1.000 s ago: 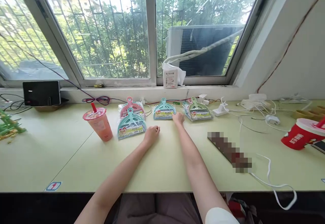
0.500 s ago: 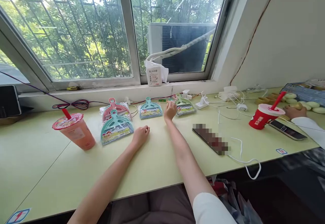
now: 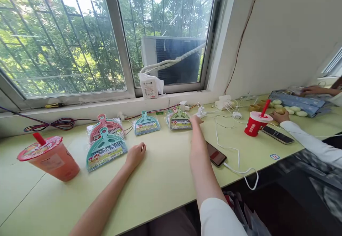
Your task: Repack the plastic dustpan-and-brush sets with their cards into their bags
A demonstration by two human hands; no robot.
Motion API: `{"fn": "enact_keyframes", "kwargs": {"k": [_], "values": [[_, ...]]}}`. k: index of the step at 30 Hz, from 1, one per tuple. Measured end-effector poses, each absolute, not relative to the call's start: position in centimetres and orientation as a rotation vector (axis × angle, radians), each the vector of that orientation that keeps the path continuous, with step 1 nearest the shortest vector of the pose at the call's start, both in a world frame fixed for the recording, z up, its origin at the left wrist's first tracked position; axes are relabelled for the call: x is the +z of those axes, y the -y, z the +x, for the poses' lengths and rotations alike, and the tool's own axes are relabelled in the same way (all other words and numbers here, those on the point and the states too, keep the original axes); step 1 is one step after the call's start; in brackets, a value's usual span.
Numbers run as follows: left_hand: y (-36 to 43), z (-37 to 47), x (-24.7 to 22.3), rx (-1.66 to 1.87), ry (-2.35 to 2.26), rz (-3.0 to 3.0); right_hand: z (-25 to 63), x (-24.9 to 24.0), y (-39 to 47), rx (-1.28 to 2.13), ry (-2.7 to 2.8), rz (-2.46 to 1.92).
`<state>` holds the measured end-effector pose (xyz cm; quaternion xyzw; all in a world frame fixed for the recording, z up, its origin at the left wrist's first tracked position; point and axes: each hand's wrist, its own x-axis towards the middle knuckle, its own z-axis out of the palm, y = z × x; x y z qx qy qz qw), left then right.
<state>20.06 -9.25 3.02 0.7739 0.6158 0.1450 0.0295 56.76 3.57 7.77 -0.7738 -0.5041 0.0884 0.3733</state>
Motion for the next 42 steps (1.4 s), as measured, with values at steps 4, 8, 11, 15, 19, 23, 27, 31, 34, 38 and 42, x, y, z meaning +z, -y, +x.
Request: {"fn": "enact_keyframes", "kwargs": {"k": [4, 8, 11, 15, 19, 23, 27, 31, 34, 38, 42], "values": [[9.5, 20.1, 3.5, 0.441, -1.913, 2.393, 56.7, 8.3, -3.9, 0.168, 1.085, -2.341], [9.3, 19.7, 3.4, 0.493, -1.921, 2.379, 56.5, 9.7, -4.4, -0.008, 1.095, -2.311], [8.9, 19.1, 3.1, 0.599, -1.757, 2.369, 56.3, 11.3, -4.1, -0.076, 1.152, -2.182], [8.4, 18.7, 3.3, 0.896, -1.288, 2.028, 54.6, 13.2, -2.5, -0.105, 1.33, -1.916], [8.3, 19.1, 3.7, 1.083, -0.928, 1.532, 49.3, 13.2, 0.3, -0.07, 1.444, -1.644], [7.9, 19.4, 3.6, 1.181, -0.878, 1.283, 42.4, 11.5, 2.7, 0.108, 1.618, -1.464], [7.2, 18.9, 3.1, 1.423, -1.011, 1.081, 38.3, 9.6, 5.1, 0.13, 1.624, -1.465], [6.8, 18.5, 2.8, 1.487, -1.013, 1.031, 36.6, 7.6, 8.2, -0.015, 1.582, -1.36], [6.8, 18.7, 2.9, 1.601, -0.986, 0.944, 35.6, 5.8, 9.3, 0.271, 1.58, -1.233], [7.1, 19.0, 3.2, 1.692, -0.932, 0.919, 35.2, 4.0, 8.4, 0.993, 1.245, -1.095], [7.4, 19.1, 3.4, 1.617, -0.928, 0.931, 35.8, 3.5, 7.2, 1.241, 0.957, -0.884]]}}
